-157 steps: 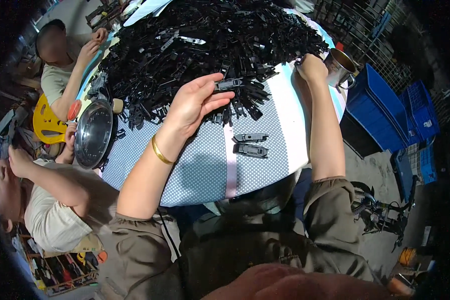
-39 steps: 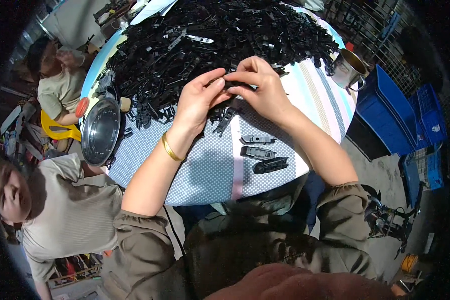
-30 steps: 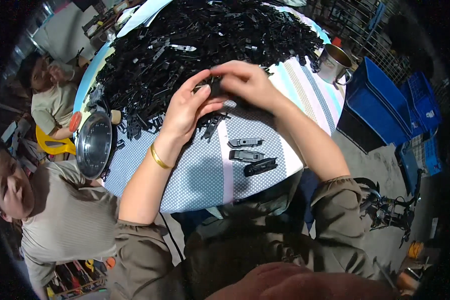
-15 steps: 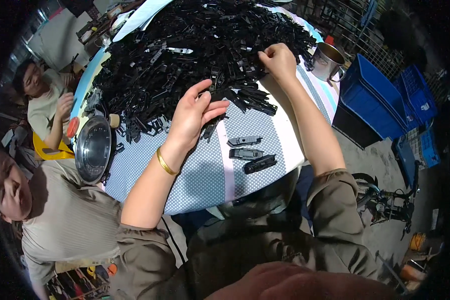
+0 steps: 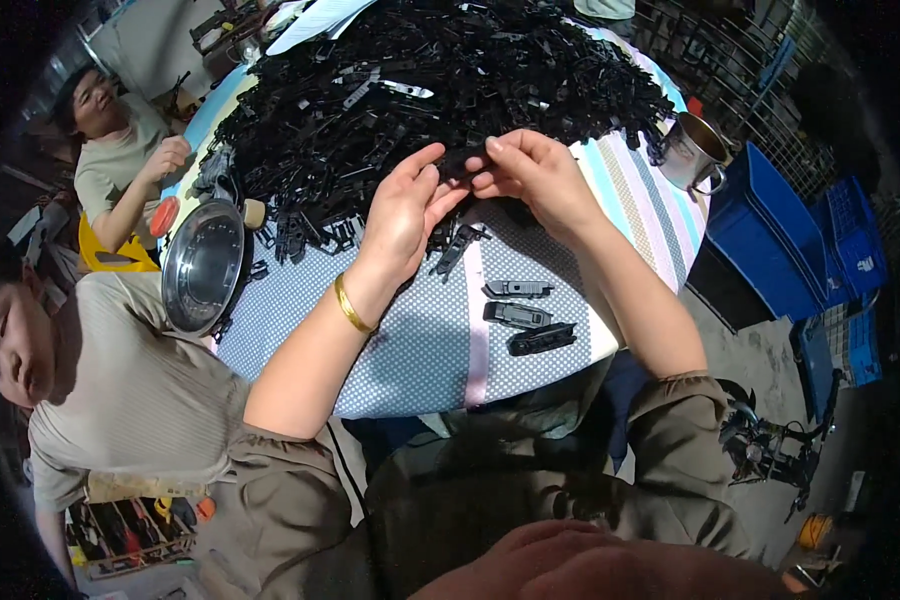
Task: Sorting small black plastic fasteners from a large pile into smaller groups on a table.
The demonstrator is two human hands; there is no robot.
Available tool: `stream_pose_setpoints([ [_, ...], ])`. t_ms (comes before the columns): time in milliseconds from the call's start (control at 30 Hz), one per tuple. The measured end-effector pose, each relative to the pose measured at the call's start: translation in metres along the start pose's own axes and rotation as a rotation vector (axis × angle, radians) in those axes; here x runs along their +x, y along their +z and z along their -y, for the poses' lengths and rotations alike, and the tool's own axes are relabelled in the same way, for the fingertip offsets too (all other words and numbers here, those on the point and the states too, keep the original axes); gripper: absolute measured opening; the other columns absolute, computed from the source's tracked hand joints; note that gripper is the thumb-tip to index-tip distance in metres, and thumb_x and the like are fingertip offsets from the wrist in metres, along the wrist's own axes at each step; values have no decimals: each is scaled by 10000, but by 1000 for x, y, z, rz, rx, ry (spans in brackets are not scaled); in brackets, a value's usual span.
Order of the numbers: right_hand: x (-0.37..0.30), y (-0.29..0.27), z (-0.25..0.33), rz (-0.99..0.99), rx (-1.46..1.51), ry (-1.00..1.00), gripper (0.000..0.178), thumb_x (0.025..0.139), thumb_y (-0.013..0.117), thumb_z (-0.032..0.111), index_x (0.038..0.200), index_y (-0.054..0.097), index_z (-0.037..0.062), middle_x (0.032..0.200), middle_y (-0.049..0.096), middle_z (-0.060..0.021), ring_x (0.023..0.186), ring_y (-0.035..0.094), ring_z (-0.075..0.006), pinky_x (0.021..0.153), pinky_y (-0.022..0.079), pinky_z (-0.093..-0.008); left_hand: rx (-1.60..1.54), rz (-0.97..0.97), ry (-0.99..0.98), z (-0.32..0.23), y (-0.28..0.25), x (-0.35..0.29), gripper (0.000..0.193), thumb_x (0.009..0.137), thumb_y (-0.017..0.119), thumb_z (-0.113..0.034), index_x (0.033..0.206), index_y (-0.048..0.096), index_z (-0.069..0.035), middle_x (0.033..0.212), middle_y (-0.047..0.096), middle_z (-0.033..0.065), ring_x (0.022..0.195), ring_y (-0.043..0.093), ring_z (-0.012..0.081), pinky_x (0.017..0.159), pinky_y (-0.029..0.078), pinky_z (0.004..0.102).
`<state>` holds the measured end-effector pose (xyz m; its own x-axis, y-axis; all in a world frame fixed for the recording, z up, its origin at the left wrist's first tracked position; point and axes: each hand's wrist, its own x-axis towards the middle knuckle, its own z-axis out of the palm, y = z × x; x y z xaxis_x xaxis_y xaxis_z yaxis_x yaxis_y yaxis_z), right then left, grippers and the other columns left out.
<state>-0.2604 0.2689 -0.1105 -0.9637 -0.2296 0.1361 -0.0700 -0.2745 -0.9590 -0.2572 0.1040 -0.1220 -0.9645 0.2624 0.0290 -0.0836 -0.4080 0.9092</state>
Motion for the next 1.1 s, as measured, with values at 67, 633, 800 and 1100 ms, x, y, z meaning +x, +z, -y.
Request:
stream_pose_setpoints([
  [67, 2, -1, -4, 1, 15, -1, 193, 859, 513, 192, 875, 521, 0, 883, 599, -118, 733, 598, -137, 681, 515, -256, -25, 13, -14, -1, 3, -2, 384, 912, 326, -110, 1248, 268, 67, 1114, 478, 173, 998, 521, 216, 883, 433, 314],
  [633, 0, 1, -10, 11, -27, 46, 184, 815, 583, 170, 881, 529, 6, 795, 575, -58, 639, 562, -106, 595, 485, -202, 205, -59, 120, 0, -1, 2, 392, 839, 513, -65, 1195, 391, 45, 990, 547, 94, 834, 561, 107, 746, 493, 212],
  [800, 6, -4, -9, -9, -335, -79, 256, 796, 603, 177, 985, 557, 10, 838, 575, -23, 690, 537, -69, 616, 445, -187, 209, 16, 163, -6, -1, 1, 359, 836, 516, -70, 1171, 433, 28, 1012, 557, 106, 851, 576, 134, 751, 508, 241],
  [1100, 2, -11, 8, 74, -387, -153, 226, 809, 566, 171, 949, 608, -2, 818, 604, -36, 741, 545, -80, 695, 437, -202, 166, 164, 155, -21, 5, -7, 372, 838, 515, -82, 1182, 422, 26, 954, 572, 91, 829, 564, 120, 741, 487, 234],
])
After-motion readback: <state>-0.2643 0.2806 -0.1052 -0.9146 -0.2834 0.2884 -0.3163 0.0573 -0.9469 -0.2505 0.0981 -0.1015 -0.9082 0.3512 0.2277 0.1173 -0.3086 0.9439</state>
